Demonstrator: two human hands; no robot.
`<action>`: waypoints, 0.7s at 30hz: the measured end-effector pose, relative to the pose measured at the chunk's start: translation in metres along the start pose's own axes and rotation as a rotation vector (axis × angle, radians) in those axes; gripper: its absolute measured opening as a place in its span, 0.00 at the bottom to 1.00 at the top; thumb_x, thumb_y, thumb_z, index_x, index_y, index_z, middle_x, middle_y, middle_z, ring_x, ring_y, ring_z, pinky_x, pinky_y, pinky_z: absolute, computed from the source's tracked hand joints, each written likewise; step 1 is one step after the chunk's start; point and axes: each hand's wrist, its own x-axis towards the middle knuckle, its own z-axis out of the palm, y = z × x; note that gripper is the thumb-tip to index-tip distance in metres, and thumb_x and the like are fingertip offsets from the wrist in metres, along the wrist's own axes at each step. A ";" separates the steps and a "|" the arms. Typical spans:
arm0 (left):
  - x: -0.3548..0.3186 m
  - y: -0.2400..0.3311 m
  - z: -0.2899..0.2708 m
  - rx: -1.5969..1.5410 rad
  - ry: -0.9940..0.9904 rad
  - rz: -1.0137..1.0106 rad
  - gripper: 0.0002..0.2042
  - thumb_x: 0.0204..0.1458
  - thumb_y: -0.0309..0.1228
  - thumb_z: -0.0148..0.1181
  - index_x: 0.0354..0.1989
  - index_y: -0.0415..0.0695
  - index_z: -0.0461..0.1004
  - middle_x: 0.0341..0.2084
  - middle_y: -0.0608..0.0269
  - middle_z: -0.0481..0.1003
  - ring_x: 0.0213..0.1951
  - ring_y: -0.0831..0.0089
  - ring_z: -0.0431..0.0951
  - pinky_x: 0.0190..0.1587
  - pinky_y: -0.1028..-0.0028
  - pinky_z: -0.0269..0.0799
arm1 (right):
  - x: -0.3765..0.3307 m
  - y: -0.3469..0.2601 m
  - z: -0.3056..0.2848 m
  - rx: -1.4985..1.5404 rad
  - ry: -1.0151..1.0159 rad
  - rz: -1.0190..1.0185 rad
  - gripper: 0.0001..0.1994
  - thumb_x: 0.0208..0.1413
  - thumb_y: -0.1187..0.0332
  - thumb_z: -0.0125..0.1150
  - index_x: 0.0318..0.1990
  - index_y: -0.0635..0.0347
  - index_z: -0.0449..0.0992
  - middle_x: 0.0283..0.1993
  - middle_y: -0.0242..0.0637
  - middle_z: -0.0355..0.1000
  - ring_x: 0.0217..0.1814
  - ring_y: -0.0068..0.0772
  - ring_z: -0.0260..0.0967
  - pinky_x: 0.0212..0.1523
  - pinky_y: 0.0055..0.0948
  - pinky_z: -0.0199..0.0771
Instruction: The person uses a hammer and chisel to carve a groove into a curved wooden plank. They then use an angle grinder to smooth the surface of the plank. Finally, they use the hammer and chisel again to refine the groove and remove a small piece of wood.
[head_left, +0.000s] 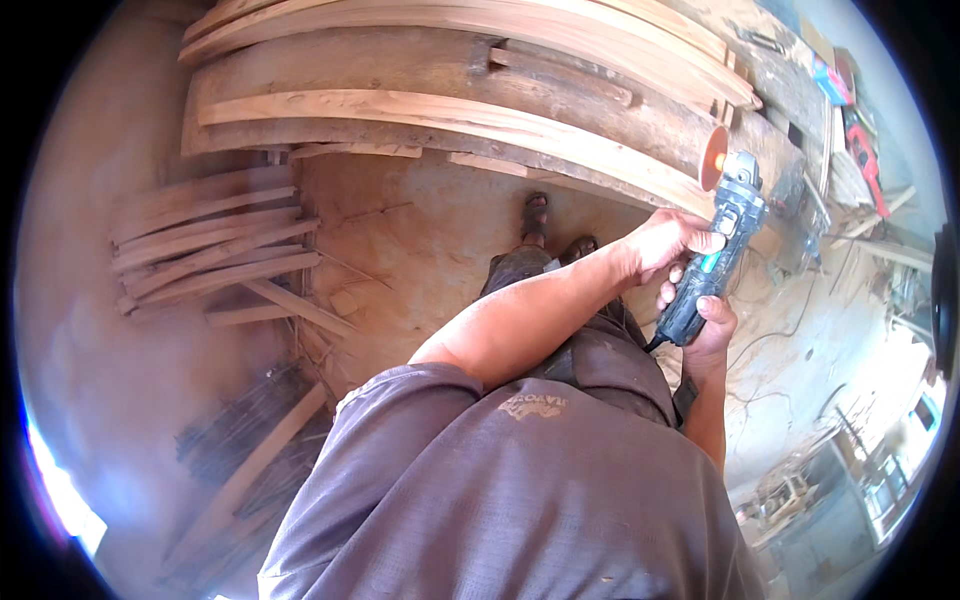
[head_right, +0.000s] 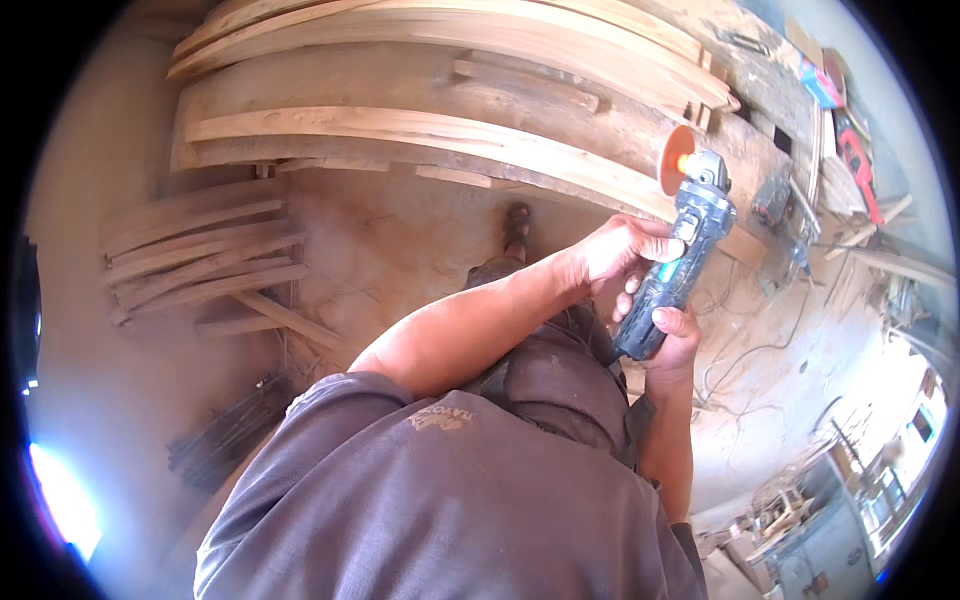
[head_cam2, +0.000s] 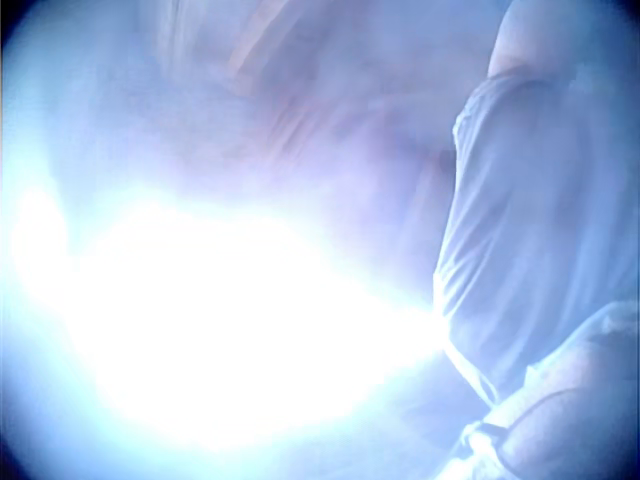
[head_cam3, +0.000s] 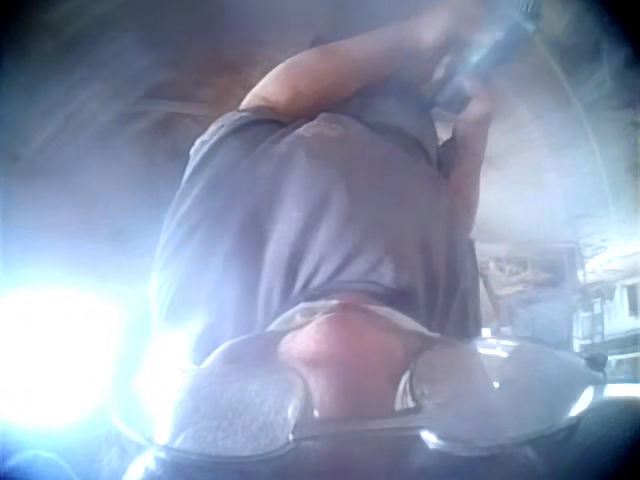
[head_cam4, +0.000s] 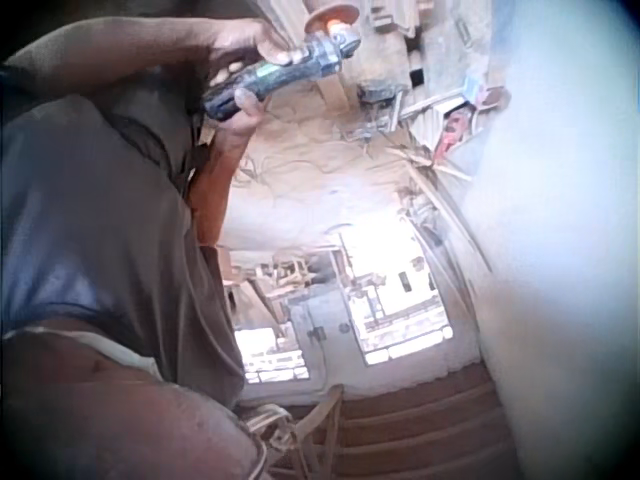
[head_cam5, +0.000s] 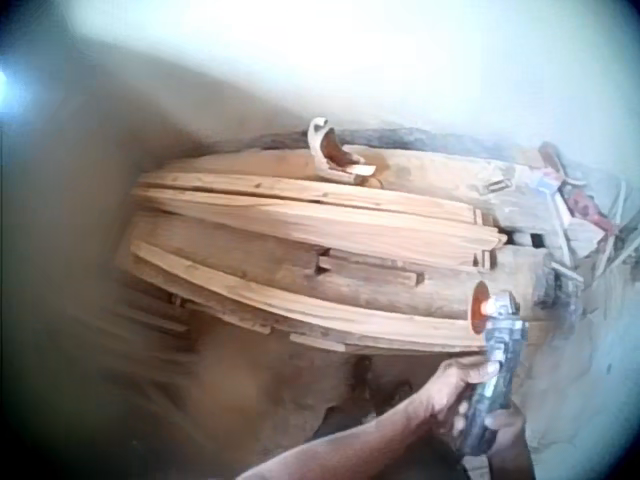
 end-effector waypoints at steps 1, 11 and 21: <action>0.002 0.003 -0.001 0.063 0.024 0.079 0.18 0.61 0.38 0.68 0.55 0.40 0.81 0.28 0.66 0.79 0.23 0.77 0.70 0.28 0.74 0.68 | 0.007 -0.002 0.003 0.013 -0.013 -0.020 0.35 0.45 0.62 0.71 0.61 0.65 0.67 0.49 0.44 0.70 0.45 0.40 0.73 0.46 0.39 0.79; 0.015 0.007 -0.100 1.794 0.680 0.358 0.37 0.50 0.37 0.69 0.72 0.47 0.65 0.68 0.46 0.66 0.72 0.46 0.60 0.76 0.47 0.49 | 0.014 -0.066 -0.004 -0.102 -0.022 -0.222 0.38 0.52 0.64 0.68 0.70 0.65 0.61 0.54 0.47 0.67 0.50 0.41 0.68 0.52 0.40 0.71; 0.087 0.027 -0.145 2.213 0.281 0.102 0.38 0.49 0.30 0.69 0.72 0.51 0.64 0.60 0.49 0.72 0.60 0.51 0.72 0.59 0.48 0.68 | -0.051 -0.099 -0.108 -0.040 0.304 -0.220 0.38 0.49 0.65 0.69 0.68 0.66 0.62 0.54 0.48 0.68 0.49 0.42 0.69 0.53 0.41 0.73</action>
